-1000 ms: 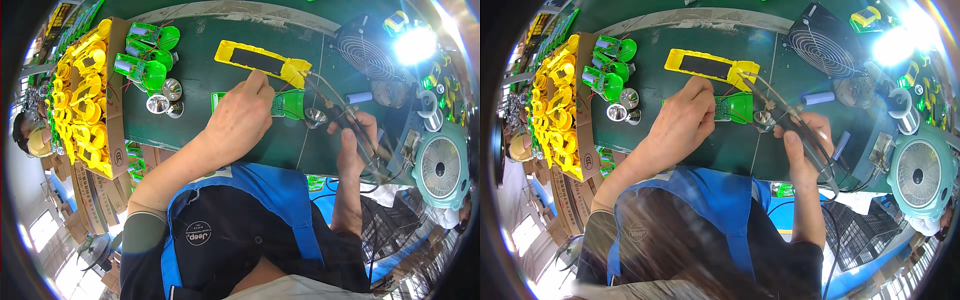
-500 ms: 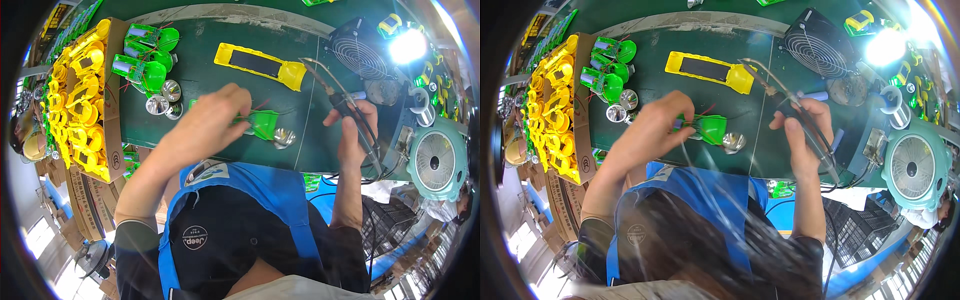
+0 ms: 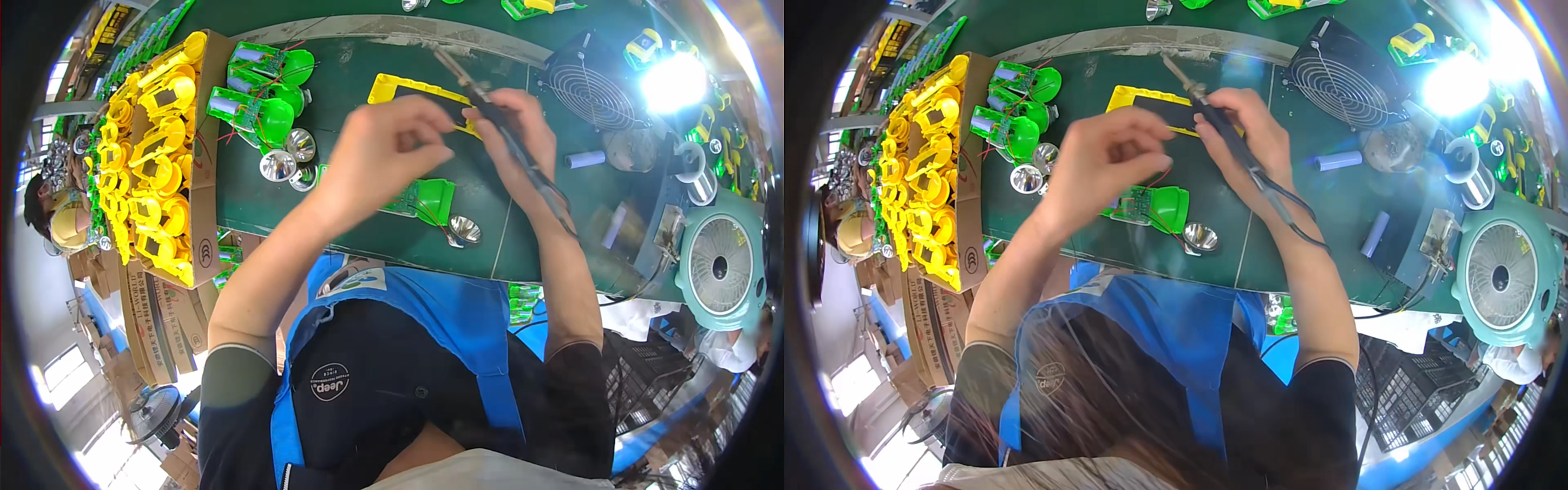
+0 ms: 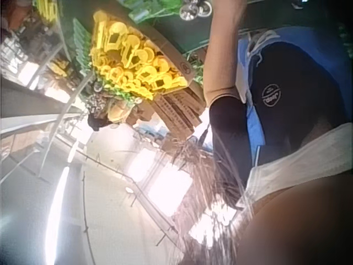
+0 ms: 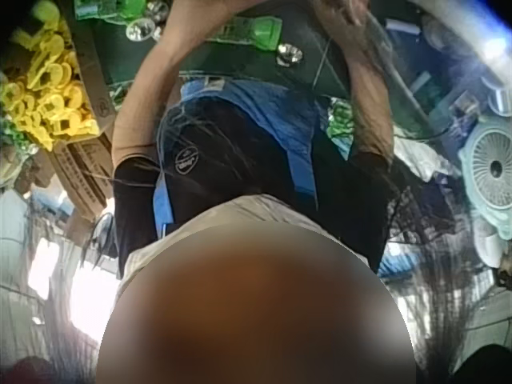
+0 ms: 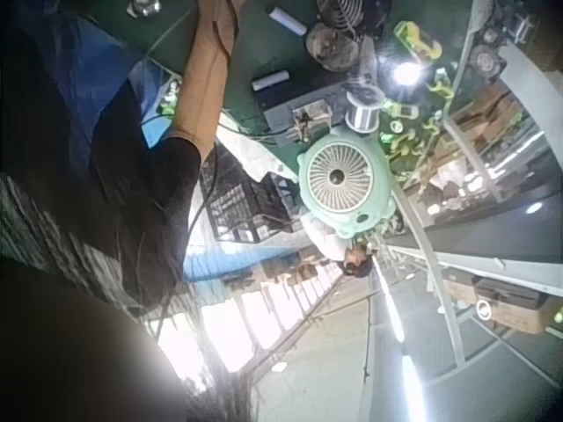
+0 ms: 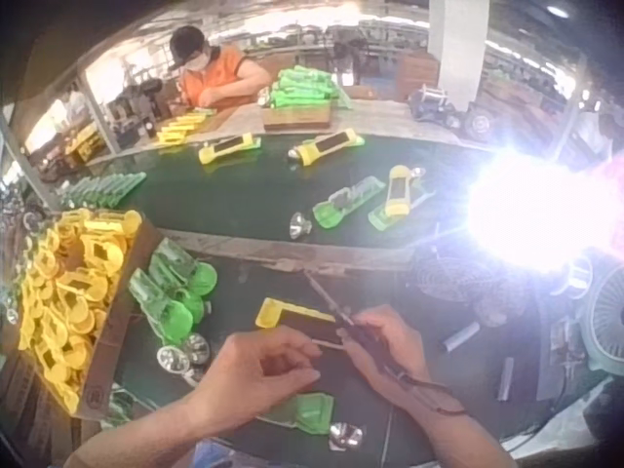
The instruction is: Soldering electronic components and assembling plastic flashlight housings on a factory line.
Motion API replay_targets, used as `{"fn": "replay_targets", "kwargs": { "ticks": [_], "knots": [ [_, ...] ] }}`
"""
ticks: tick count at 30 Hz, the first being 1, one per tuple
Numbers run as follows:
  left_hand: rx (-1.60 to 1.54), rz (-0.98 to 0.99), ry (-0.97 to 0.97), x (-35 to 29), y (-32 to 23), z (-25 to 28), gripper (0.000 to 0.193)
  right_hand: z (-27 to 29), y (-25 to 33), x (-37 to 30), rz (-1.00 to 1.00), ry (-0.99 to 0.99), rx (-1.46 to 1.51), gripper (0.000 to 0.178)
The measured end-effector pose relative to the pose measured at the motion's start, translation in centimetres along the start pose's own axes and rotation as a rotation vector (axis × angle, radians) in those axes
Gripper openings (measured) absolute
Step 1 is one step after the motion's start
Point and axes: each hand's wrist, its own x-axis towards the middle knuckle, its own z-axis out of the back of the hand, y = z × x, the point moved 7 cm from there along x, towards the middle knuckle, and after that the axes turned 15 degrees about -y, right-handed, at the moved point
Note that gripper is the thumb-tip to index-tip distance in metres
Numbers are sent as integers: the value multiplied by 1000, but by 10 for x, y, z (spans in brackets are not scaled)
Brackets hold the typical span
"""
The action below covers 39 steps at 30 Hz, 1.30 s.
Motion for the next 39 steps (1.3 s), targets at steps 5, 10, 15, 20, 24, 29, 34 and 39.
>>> {"fn": "replay_targets", "kwargs": {
  "ticks": [5, 10, 15, 20, 24, 29, 34, 39],
  "knots": [
    [-163, 333, -2, -3, 28, 39, 6, 14, 0, -16, 88, 15, -128, 31],
    [180, 142, 142, 10, 35, 31, 2, 49, 22, -36, 108, -31, -226, 31],
    [502, -569, 181, 26, 5, 3, 6, 65, -17, -38, -615, -145, 200, 24],
    [706, -646, 279, 28, 8, -14, 7, 56, -25, -34, -706, -22, 157, 16],
    [801, -690, 325, 28, 7, -20, 7, 50, -23, -35, -728, 7, 66, 27],
    [834, -696, 354, 29, 8, -20, 7, 44, -22, -35, -716, 66, 42, 25],
    [726, -671, 336, 31, 7, -16, 8, 47, -23, -33, -712, 37, 154, 16],
    [815, -687, 354, 30, 8, -21, 10, 47, -24, -35, -726, 42, 127, 17]
  ]
}}
